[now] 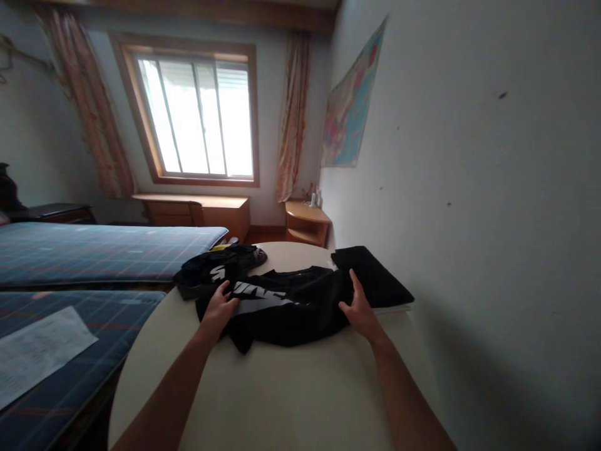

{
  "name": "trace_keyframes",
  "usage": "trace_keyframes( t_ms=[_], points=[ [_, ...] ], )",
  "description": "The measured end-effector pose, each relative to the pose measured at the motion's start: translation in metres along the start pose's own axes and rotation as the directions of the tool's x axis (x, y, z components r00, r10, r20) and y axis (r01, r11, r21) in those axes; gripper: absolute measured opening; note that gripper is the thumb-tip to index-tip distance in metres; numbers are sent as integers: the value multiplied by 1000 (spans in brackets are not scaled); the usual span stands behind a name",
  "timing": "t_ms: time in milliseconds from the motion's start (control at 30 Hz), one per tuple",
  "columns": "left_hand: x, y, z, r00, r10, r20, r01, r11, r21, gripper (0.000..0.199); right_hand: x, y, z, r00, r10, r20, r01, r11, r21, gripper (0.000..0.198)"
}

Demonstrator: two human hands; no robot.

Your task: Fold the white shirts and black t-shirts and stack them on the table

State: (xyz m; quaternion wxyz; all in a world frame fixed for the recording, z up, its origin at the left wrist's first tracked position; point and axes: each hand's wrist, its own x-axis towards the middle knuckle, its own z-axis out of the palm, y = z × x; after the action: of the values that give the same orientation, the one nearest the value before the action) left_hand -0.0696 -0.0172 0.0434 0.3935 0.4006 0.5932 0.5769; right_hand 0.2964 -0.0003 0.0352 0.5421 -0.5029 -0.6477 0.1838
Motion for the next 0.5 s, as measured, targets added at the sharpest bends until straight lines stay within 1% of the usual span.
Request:
trace_keyframes(
  t_ms=[33, 67, 133, 200, 233, 300, 367, 400, 433, 500],
  points=[
    [1, -3, -1, 998, 52, -37, -47, 991, 127, 71, -1, 2, 1, 1000, 17, 1, -17, 999, -43, 92],
    [3, -5, -3, 992, 112, -65, -93, 963, 254, 66, -2, 4, 1, 999, 46, 0, -46, 996, -71, 90],
    [5, -10, -8, 973, 213, -87, -150, 874, 462, 58, -2, 5, 1, 993, 114, -19, -116, 987, -107, 85],
    [6, -11, -13, 963, 254, -88, -163, 811, 562, 50, -1, 4, -2, 985, 157, -70, -164, 980, -115, 71],
    [6, -10, -14, 963, 253, -90, -159, 809, 566, 46, 1, 3, -4, 981, 162, -105, -173, 979, -108, 62],
    [5, -5, -16, 969, 226, -98, -152, 863, 481, 36, 4, 0, -8, 968, 163, -189, -178, 982, -69, 47],
    [3, 1, -15, 981, 163, -104, -129, 952, 276, 33, 6, -5, -13, 948, 167, -270, -174, 985, 0, 42],
    [2, 5, -14, 989, 117, -94, -102, 984, 147, 35, 7, -8, -15, 938, 172, -302, -169, 985, 36, 43],
    [0, 8, -12, 995, 69, -68, -68, 998, 18, 39, 8, -10, -16, 930, 176, -322, -164, 984, 66, 44],
    [-3, 11, -8, 1000, 10, 20, -6, 984, -179, 52, 8, -12, -16, 923, 175, -341, -151, 984, 96, 48]
  ],
)
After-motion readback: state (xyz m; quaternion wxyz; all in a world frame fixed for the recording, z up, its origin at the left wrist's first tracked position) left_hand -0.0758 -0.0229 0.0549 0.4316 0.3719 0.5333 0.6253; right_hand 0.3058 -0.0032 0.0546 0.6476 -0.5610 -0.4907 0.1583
